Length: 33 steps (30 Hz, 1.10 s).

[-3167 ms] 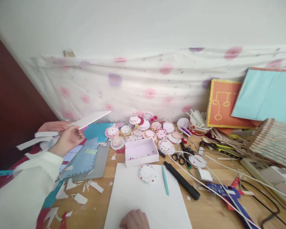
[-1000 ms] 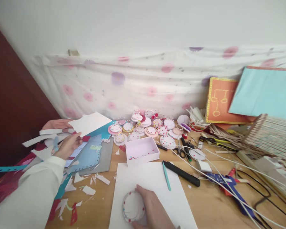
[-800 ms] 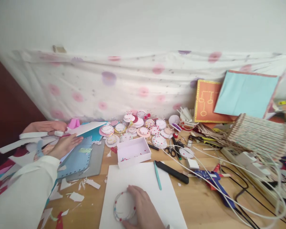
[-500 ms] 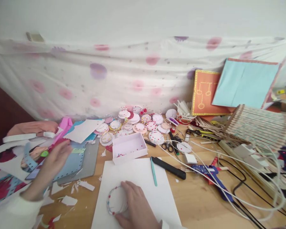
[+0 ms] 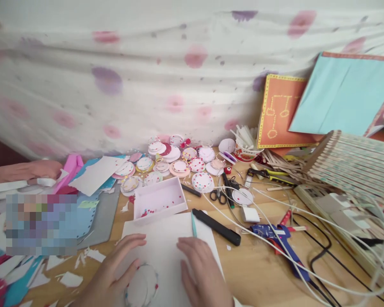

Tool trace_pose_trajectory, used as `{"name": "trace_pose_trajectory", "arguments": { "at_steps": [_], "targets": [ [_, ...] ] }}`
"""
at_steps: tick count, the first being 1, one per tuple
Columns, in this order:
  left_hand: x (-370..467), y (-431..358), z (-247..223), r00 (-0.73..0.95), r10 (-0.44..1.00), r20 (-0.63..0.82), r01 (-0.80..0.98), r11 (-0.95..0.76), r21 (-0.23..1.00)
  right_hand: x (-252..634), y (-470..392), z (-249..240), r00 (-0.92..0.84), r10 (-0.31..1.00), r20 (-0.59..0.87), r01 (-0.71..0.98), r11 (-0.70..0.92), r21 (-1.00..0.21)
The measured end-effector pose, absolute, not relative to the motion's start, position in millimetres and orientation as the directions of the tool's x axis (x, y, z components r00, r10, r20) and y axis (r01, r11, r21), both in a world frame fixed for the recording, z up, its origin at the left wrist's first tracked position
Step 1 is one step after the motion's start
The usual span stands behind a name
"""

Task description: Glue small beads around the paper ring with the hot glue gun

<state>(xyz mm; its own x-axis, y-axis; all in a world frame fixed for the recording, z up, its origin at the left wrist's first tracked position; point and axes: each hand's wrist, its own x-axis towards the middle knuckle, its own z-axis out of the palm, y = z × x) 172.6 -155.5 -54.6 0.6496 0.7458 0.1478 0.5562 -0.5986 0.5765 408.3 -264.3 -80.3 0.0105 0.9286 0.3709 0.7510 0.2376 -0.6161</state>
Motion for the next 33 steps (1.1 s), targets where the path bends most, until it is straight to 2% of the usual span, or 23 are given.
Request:
{"name": "trace_pose_trajectory", "arguments": {
  "at_steps": [2, 5, 9, 12, 17, 22, 28, 33],
  "targets": [
    [181.2, -153.5, -52.1, 0.664, 0.733, 0.145, 0.557, -0.615, 0.557, 431.1, -265.0, -78.8, 0.129, 0.924, 0.36, 0.763, 0.139, -0.631],
    [193.9, -149.2, -46.9, 0.662, 0.733, 0.157, 0.558, -0.622, 0.549, 451.7, -257.6, -80.9, 0.196, 0.935, 0.294, 0.782, 0.032, -0.623],
    [205.6, -146.1, -37.3, 0.653, 0.735, 0.182, 0.564, -0.632, 0.531, 453.7, -242.1, -85.1, 0.165, 0.972, 0.168, 0.824, -0.042, -0.565],
    [208.2, -144.4, -31.1, 0.673, 0.712, 0.2, 0.57, -0.672, 0.472, 445.7, -235.6, -89.1, 0.108, 0.988, 0.111, 0.849, -0.034, -0.527],
    [202.9, -133.7, -41.2, 0.692, 0.671, 0.268, 0.608, -0.741, 0.285, 434.4, -237.4, -103.4, 0.067, 0.987, 0.147, 0.904, 0.002, -0.427],
    [197.7, -108.8, -61.0, 0.678, 0.64, 0.361, 0.635, -0.758, 0.151, 428.1, -243.1, -116.9, 0.066, 0.974, 0.216, 0.936, 0.014, -0.352],
    [194.4, -90.4, -56.2, 0.74, 0.507, 0.443, 0.536, -0.842, 0.068, 422.2, -242.8, -119.8, 0.125, 0.96, 0.252, 0.927, -0.022, -0.375],
    [181.8, -105.5, -55.2, 0.72, 0.427, 0.546, 0.509, -0.861, 0.003, 420.2, -241.1, -117.0, 0.134, 0.959, 0.25, 0.925, -0.03, -0.379]
  ]
}}
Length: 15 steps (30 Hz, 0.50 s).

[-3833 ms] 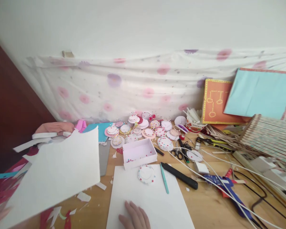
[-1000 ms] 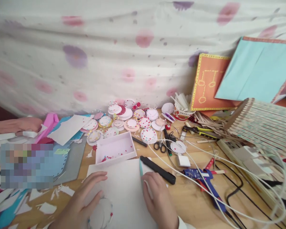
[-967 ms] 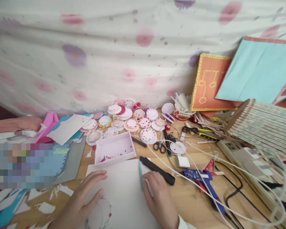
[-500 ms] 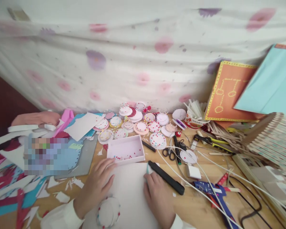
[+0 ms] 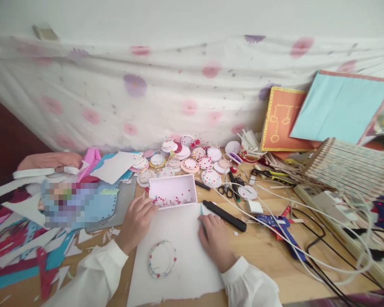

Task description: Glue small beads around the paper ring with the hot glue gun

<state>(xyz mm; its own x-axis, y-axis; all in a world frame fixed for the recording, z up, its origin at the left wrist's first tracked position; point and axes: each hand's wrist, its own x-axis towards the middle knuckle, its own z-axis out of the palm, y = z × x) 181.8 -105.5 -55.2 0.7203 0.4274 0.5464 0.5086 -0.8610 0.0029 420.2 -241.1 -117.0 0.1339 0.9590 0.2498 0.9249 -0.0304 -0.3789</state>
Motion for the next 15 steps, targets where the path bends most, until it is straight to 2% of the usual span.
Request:
{"name": "trace_pose_trajectory", "arguments": {
  "at_steps": [7, 15],
  "targets": [
    [167.2, -119.6, -63.9, 0.651, 0.506, 0.566, 0.582, -0.811, 0.055, 417.9, -242.1, -112.7, 0.125, 0.958, 0.258, 0.925, -0.018, -0.379],
    [167.4, -96.0, -66.2, 0.677, 0.539, 0.501, 0.598, -0.8, 0.052, 417.9, -242.7, -114.2, 0.129, 0.948, 0.292, 0.912, 0.003, -0.409]
  ]
}}
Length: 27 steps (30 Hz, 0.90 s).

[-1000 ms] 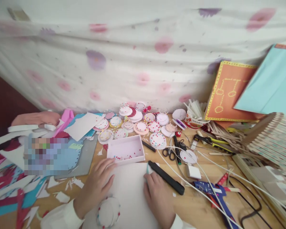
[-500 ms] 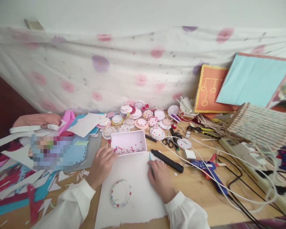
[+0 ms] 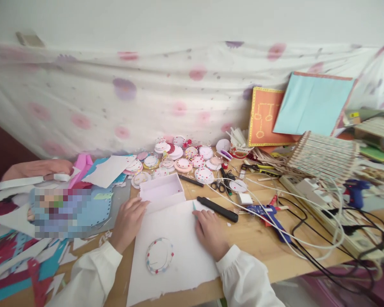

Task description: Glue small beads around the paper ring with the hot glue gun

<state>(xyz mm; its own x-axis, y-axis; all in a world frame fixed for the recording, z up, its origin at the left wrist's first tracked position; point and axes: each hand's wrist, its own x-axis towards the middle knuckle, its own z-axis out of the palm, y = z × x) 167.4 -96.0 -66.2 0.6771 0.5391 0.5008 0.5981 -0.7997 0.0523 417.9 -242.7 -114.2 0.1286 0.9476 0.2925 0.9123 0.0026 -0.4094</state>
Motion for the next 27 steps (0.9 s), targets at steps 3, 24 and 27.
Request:
{"name": "trace_pose_trajectory", "arguments": {
  "at_steps": [3, 24, 27],
  "targets": [
    [164.9, -92.0, -69.2, 0.674, 0.55, 0.493, 0.601, -0.796, 0.066, 421.4, -248.3, -110.4, 0.152, 0.922, 0.356, 0.894, 0.025, -0.447],
    [161.6, -77.9, -79.9, 0.701, 0.485, 0.523, 0.52, -0.849, 0.091, 554.8, -324.1, -55.0, 0.297, 0.815, 0.498, 0.951, -0.205, -0.233],
    [162.7, -79.1, -79.9, 0.699, 0.492, 0.519, 0.533, -0.842, 0.081, 562.0, -317.7, -50.3, 0.218, 0.886, 0.409, 0.974, -0.171, -0.15]
  ]
}}
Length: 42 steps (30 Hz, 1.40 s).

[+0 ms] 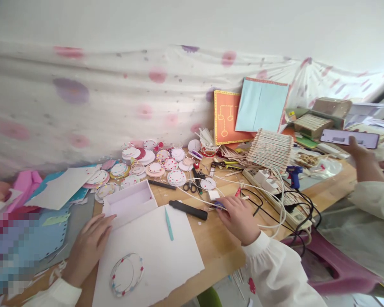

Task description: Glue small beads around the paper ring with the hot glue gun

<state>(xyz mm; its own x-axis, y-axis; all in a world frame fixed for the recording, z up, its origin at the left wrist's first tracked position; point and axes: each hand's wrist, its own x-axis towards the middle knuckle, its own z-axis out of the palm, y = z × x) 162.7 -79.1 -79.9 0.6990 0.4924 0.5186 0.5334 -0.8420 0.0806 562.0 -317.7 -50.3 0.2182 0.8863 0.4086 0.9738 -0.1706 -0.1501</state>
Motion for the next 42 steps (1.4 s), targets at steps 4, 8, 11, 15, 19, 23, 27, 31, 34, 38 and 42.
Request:
{"name": "trace_pose_trajectory", "arguments": {
  "at_steps": [4, 8, 11, 15, 19, 23, 27, 31, 34, 38, 42],
  "targets": [
    [166.1, -81.0, -80.0, 0.685, 0.511, 0.519, 0.576, -0.817, 0.043, 570.1, -308.6, -52.4, 0.136, 0.934, 0.331, 0.99, -0.116, -0.079],
    [169.7, -83.8, -75.9, 0.659, 0.511, 0.553, 0.619, -0.785, -0.013, 563.5, -304.7, -51.0, 0.192, 0.894, 0.405, 0.98, -0.152, -0.129],
    [168.8, -87.9, -67.2, 0.657, 0.463, 0.596, 0.615, -0.786, -0.068, 530.3, -300.8, -49.3, 0.118, 0.895, 0.43, 0.961, 0.006, -0.277],
    [157.6, -98.4, -53.5, 0.66, 0.34, 0.67, 0.595, -0.78, -0.191, 480.7, -282.8, -60.0, -0.031, 0.949, 0.314, 0.929, 0.143, -0.341],
    [137.0, -115.6, -44.8, 0.66, 0.233, 0.714, 0.586, -0.754, -0.296, 473.0, -256.0, -84.1, 0.048, 0.954, 0.297, 0.966, 0.031, -0.256],
    [121.4, -134.5, -38.8, 0.664, 0.226, 0.713, 0.599, -0.731, -0.326, 484.7, -241.2, -97.4, 0.091, 0.949, 0.301, 0.974, -0.022, -0.224],
    [118.6, -145.3, -34.0, 0.635, 0.282, 0.719, 0.632, -0.725, -0.274, 475.1, -246.4, -92.3, 0.055, 0.942, 0.332, 0.972, 0.026, -0.234],
    [119.0, -147.3, -34.0, 0.632, 0.34, 0.697, 0.639, -0.737, -0.22, 444.8, -255.5, -92.3, 0.039, 0.948, 0.316, 0.942, 0.071, -0.329],
    [116.1, -148.4, -37.0, 0.637, 0.367, 0.678, 0.638, -0.744, -0.197, 426.4, -254.5, -100.9, 0.036, 0.967, 0.251, 0.942, 0.051, -0.331],
    [109.2, -152.3, -39.0, 0.622, 0.415, 0.664, 0.658, -0.737, -0.155, 421.5, -250.6, -110.4, -0.032, 0.966, 0.257, 0.952, 0.108, -0.286],
    [104.5, -156.4, -38.4, 0.617, 0.381, 0.689, 0.66, -0.727, -0.189, 427.1, -255.9, -113.2, -0.119, 0.963, 0.243, 0.942, 0.187, -0.278]
  ]
}}
